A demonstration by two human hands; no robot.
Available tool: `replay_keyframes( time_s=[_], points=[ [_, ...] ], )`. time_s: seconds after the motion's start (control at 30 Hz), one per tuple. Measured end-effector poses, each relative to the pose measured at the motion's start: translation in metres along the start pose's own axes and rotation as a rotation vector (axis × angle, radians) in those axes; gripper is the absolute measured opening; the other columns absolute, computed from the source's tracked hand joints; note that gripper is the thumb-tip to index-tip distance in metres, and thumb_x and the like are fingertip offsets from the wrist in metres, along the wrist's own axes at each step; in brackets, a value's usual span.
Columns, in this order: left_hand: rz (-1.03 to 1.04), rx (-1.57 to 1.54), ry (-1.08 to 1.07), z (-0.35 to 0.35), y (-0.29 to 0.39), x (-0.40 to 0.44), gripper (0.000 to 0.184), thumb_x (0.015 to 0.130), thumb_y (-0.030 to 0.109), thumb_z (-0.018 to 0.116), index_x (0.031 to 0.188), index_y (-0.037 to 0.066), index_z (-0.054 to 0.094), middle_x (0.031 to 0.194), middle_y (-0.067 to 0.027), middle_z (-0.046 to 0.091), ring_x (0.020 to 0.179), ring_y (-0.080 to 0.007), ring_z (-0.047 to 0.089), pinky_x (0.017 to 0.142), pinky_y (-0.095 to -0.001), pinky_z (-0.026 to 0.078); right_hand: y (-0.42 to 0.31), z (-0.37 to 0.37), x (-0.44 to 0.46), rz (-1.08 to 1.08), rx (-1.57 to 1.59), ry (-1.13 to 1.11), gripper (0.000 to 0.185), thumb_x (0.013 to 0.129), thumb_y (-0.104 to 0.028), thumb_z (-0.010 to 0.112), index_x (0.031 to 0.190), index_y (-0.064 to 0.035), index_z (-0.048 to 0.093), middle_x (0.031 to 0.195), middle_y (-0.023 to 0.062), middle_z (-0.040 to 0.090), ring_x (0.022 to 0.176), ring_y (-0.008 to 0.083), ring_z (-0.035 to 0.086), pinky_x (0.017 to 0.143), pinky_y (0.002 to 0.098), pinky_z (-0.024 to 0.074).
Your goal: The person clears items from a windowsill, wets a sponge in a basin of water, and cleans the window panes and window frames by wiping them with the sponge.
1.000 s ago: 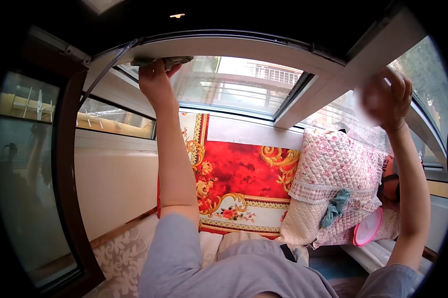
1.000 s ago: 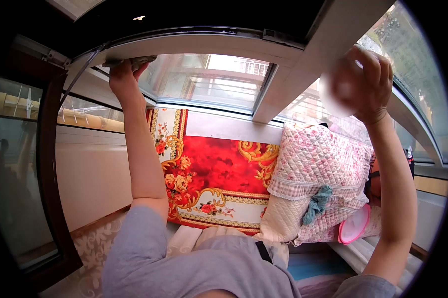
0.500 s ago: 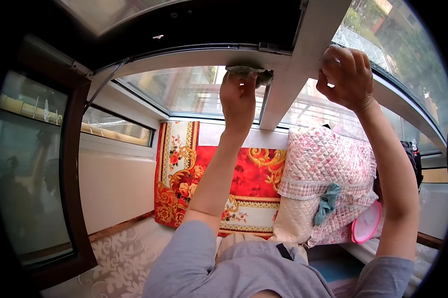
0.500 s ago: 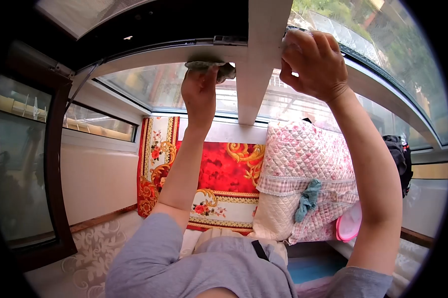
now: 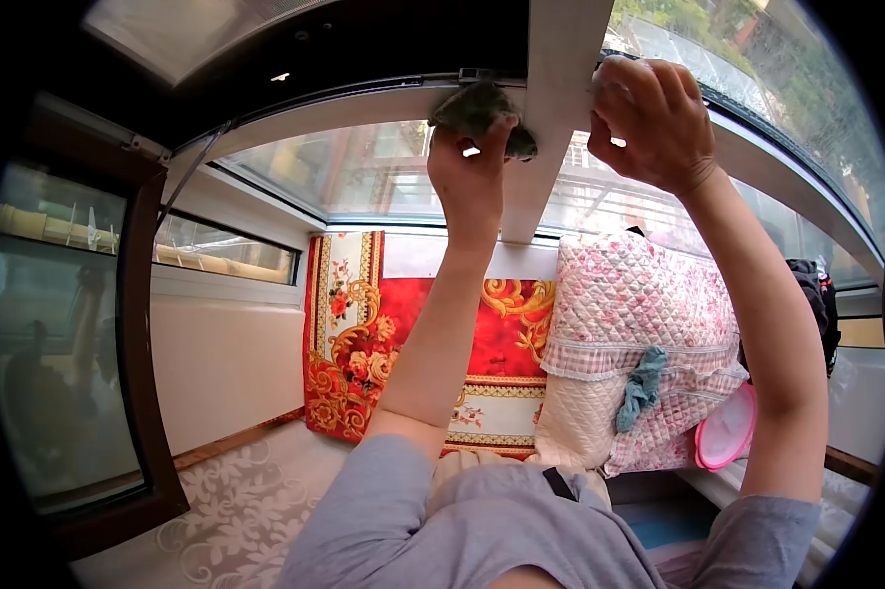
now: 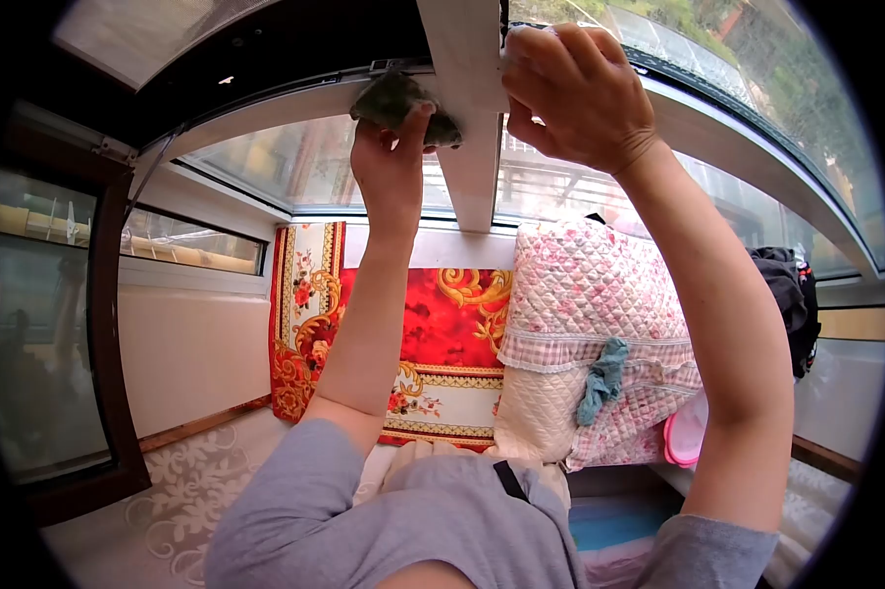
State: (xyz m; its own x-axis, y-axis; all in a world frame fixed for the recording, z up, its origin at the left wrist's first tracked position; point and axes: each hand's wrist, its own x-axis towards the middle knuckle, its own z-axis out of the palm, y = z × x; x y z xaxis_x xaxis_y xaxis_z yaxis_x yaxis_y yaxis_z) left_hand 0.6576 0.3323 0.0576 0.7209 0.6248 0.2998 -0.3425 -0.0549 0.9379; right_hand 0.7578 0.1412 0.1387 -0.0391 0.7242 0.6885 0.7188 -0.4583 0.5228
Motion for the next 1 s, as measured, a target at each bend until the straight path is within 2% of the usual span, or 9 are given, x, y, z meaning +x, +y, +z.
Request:
replay_keyframes(
  time_s=[0.13,0.3,0.33,0.37,0.47,0.7,0.8,0.93,1.0],
  points=[
    [0.211,0.165,-0.019,-0.001,-0.022,0.003,0.029,0.084,0.016,0.082,0.104,0.001,0.068,0.097,-0.0092,0.066,0.080,-0.0196,0.064,0.068,-0.0322,0.052,-0.001,-0.002,0.002,0.004,-0.004,-0.007,0.019,0.074,-0.026,0.074,0.089,-0.0237,0.063,0.112,-0.0034,0.054,0.097,0.0153,0.057,0.088,0.0337,0.0464],
    [0.385,0.482,-0.030,-0.011,-0.045,-0.012,0.033,0.077,0.018,0.087,0.093,0.002,0.064,0.085,-0.0069,0.062,0.076,-0.0214,0.060,0.069,-0.0351,0.050,-0.003,-0.001,0.002,0.023,-0.003,0.006,0.018,0.072,-0.026,0.075,0.085,-0.0239,0.063,0.112,-0.0040,0.054,0.098,0.0154,0.056,0.087,0.0342,0.0459],
    [0.375,0.508,-0.023,-0.013,-0.062,-0.020,0.036,0.072,0.016,0.090,0.090,0.002,0.062,0.082,-0.0071,0.058,0.075,-0.0237,0.059,0.070,-0.0367,0.049,-0.003,-0.002,0.003,0.026,-0.006,0.007,0.018,0.071,-0.026,0.075,0.085,-0.0241,0.063,0.111,-0.0041,0.054,0.097,0.0155,0.055,0.087,0.0343,0.0456],
    [0.365,0.554,-0.070,-0.019,-0.084,-0.027,0.037,0.071,0.015,0.089,0.089,0.005,0.059,0.087,-0.0066,0.058,0.075,-0.0249,0.060,0.066,-0.0384,0.049,-0.003,-0.002,0.003,0.028,-0.008,0.007,0.018,0.071,-0.026,0.075,0.084,-0.0242,0.063,0.111,-0.0042,0.054,0.097,0.0157,0.055,0.088,0.0344,0.0454],
    [0.312,0.653,-0.155,-0.036,-0.140,-0.047,0.035,0.068,0.011,0.087,0.088,0.004,0.059,0.086,-0.0102,0.060,0.083,-0.0327,0.060,0.072,-0.0439,0.049,-0.005,-0.002,0.002,0.030,-0.022,-0.019,0.019,0.069,-0.026,0.075,0.082,-0.0252,0.062,0.112,-0.0046,0.053,0.098,0.0162,0.053,0.089,0.0346,0.0443],
    [0.116,0.987,-0.393,-0.070,-0.274,-0.083,0.028,0.070,0.015,0.084,0.086,0.005,0.063,0.087,-0.0137,0.064,0.083,-0.0359,0.065,0.072,-0.0452,0.053,-0.007,-0.001,0.003,0.004,-0.074,-0.018,0.023,0.069,-0.023,0.074,0.090,-0.0255,0.064,0.113,-0.0035,0.055,0.097,0.0176,0.053,0.086,0.0350,0.0436],
    [0.150,0.968,-0.384,-0.069,-0.253,-0.075,0.026,0.071,0.018,0.085,0.082,0.006,0.064,0.082,-0.0131,0.064,0.079,-0.0349,0.066,0.070,-0.0451,0.053,-0.006,0.000,0.003,-0.006,-0.073,0.000,0.023,0.069,-0.022,0.073,0.090,-0.0242,0.064,0.111,-0.0032,0.057,0.094,0.0180,0.054,0.085,0.0349,0.0440],
    [0.269,0.765,-0.257,-0.052,-0.154,-0.051,0.028,0.073,0.022,0.085,0.082,0.006,0.063,0.080,-0.0116,0.062,0.075,-0.0335,0.065,0.066,-0.0435,0.052,-0.006,0.000,0.001,0.003,-0.061,-0.004,0.023,0.067,-0.021,0.073,0.087,-0.0234,0.063,0.112,-0.0040,0.058,0.094,0.0182,0.053,0.084,0.0343,0.0440],
    [0.294,0.731,-0.214,-0.046,-0.137,-0.047,0.030,0.074,0.023,0.085,0.082,0.005,0.063,0.079,-0.0109,0.061,0.074,-0.0331,0.064,0.064,-0.0426,0.051,-0.006,0.000,0.001,0.010,-0.055,-0.012,0.023,0.066,-0.021,0.073,0.086,-0.0232,0.062,0.112,-0.0045,0.058,0.094,0.0184,0.053,0.084,0.0341,0.0442]
  ],
)
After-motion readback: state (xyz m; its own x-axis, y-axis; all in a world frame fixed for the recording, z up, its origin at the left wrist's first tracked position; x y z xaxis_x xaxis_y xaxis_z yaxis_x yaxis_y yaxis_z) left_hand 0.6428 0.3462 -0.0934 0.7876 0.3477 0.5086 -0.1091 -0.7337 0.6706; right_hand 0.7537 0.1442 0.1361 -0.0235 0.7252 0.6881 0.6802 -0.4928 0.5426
